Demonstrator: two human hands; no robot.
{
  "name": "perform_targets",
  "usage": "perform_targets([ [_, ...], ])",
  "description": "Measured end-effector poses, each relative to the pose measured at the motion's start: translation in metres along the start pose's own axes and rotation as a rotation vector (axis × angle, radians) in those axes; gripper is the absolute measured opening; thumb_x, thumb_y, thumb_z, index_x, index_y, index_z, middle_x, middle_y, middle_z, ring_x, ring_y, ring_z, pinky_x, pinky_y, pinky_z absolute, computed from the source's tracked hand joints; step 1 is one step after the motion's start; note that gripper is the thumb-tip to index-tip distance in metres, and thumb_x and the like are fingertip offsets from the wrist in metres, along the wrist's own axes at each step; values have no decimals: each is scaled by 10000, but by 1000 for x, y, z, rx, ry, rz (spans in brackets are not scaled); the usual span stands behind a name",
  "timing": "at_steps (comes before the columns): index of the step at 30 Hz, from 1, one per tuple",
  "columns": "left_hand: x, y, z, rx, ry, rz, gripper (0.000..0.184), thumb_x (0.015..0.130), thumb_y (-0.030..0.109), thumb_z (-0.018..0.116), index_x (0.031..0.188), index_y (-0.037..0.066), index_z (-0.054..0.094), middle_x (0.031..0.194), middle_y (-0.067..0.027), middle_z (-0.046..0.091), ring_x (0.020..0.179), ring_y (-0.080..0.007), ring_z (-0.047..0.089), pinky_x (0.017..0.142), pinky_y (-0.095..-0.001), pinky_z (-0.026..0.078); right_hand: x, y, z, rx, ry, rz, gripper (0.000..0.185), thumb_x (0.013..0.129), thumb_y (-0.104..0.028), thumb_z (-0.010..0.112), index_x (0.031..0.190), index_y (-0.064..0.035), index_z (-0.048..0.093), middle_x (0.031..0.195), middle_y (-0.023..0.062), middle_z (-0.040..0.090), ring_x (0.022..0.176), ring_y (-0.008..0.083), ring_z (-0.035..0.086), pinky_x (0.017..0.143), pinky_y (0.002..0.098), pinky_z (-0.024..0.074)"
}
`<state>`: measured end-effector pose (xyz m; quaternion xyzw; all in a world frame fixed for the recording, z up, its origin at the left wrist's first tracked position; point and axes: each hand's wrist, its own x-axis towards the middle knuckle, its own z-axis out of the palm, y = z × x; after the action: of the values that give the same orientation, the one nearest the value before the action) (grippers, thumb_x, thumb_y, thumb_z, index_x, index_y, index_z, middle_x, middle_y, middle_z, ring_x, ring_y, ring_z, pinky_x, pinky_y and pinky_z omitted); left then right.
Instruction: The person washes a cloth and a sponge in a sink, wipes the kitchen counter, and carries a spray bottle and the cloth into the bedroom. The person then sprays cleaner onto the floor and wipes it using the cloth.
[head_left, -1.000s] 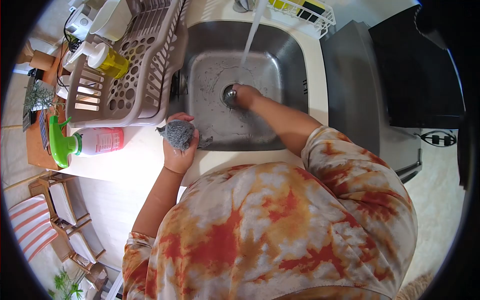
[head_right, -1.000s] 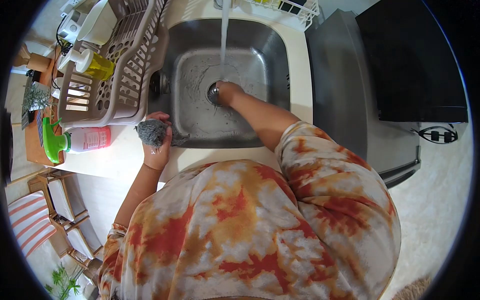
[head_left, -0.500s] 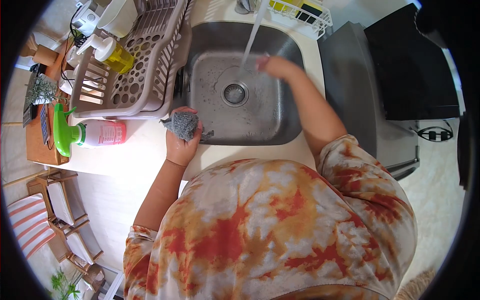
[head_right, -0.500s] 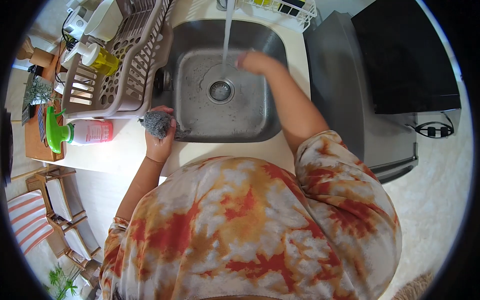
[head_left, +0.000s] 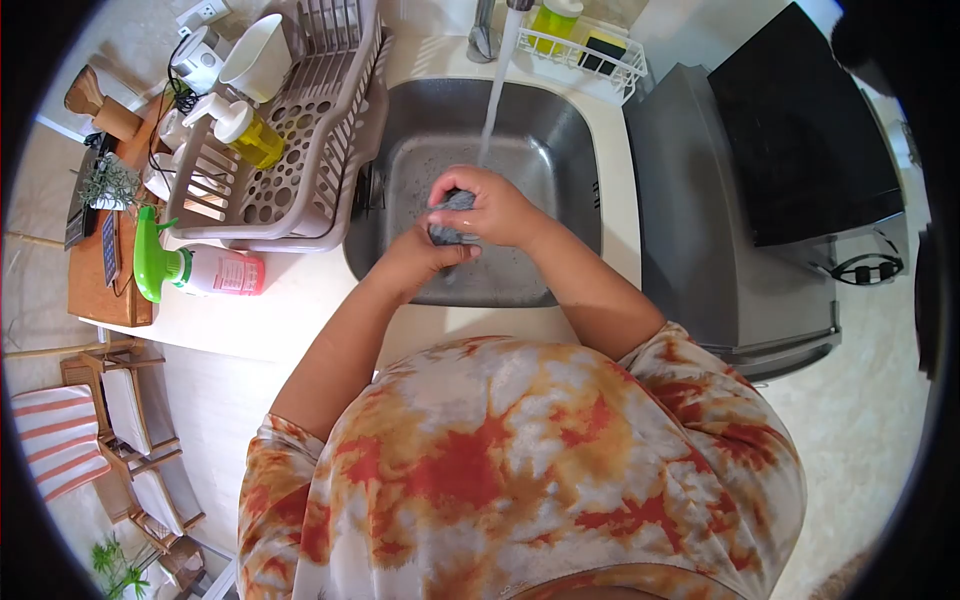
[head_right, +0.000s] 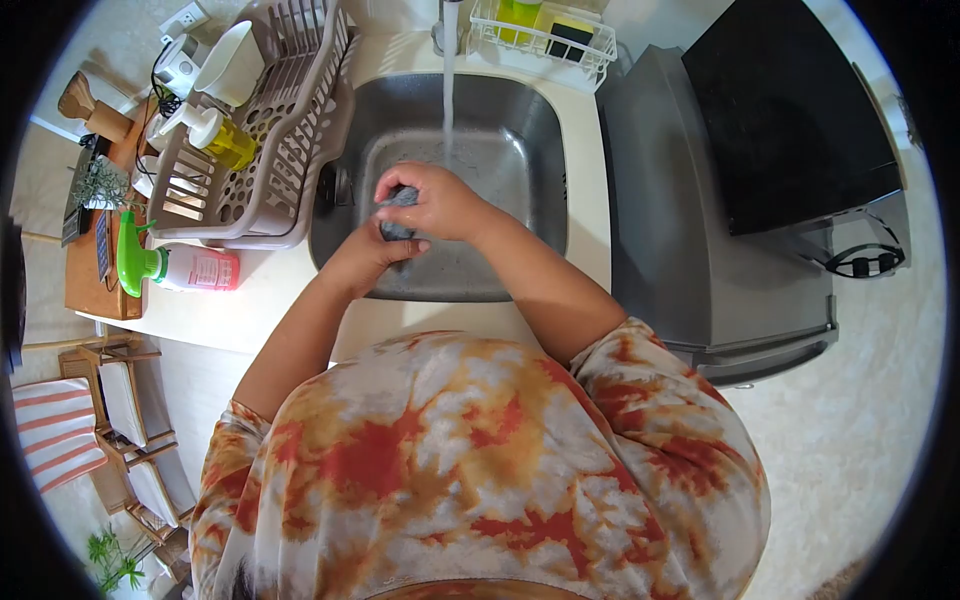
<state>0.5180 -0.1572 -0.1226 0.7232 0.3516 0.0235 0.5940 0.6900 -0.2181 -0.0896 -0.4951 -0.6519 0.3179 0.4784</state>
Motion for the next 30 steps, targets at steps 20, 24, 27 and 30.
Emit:
perform_targets([
  [20,7,14,5,-1155,-616,-264,550,864,572,612,1181,125,563,1091,-85,631,878,-232,631,844,-506,531,-9,30,-15,350,-23,250,329,865,-170,660,1143,-90,503,1096,53,521,1017,138,493,934,293,391],
  [24,14,16,-1,-1111,-548,-250,366,899,251,640,1173,25,551,1088,-146,628,829,-211,640,713,-321,573,-10,43,-13,1235,-172,381,483,766,-373,796,1081,-97,556,1218,151,549,1193,241,499,1024,398,402],
  [27,14,5,-3,-1160,-584,-239,314,882,163,658,1147,26,558,1082,-145,612,751,-153,598,545,-216,512,-8,33,3,1005,-177,173,478,707,-352,844,1011,-111,565,1266,217,532,1271,338,475,1020,458,436],
  [30,8,13,5,-1196,-768,-237,240,888,141,672,1083,86,543,888,-45,541,624,-71,430,485,-168,313,-3,19,-6,949,-213,105,341,756,-103,790,1000,-84,553,1124,207,612,1069,285,617,904,387,509],
])
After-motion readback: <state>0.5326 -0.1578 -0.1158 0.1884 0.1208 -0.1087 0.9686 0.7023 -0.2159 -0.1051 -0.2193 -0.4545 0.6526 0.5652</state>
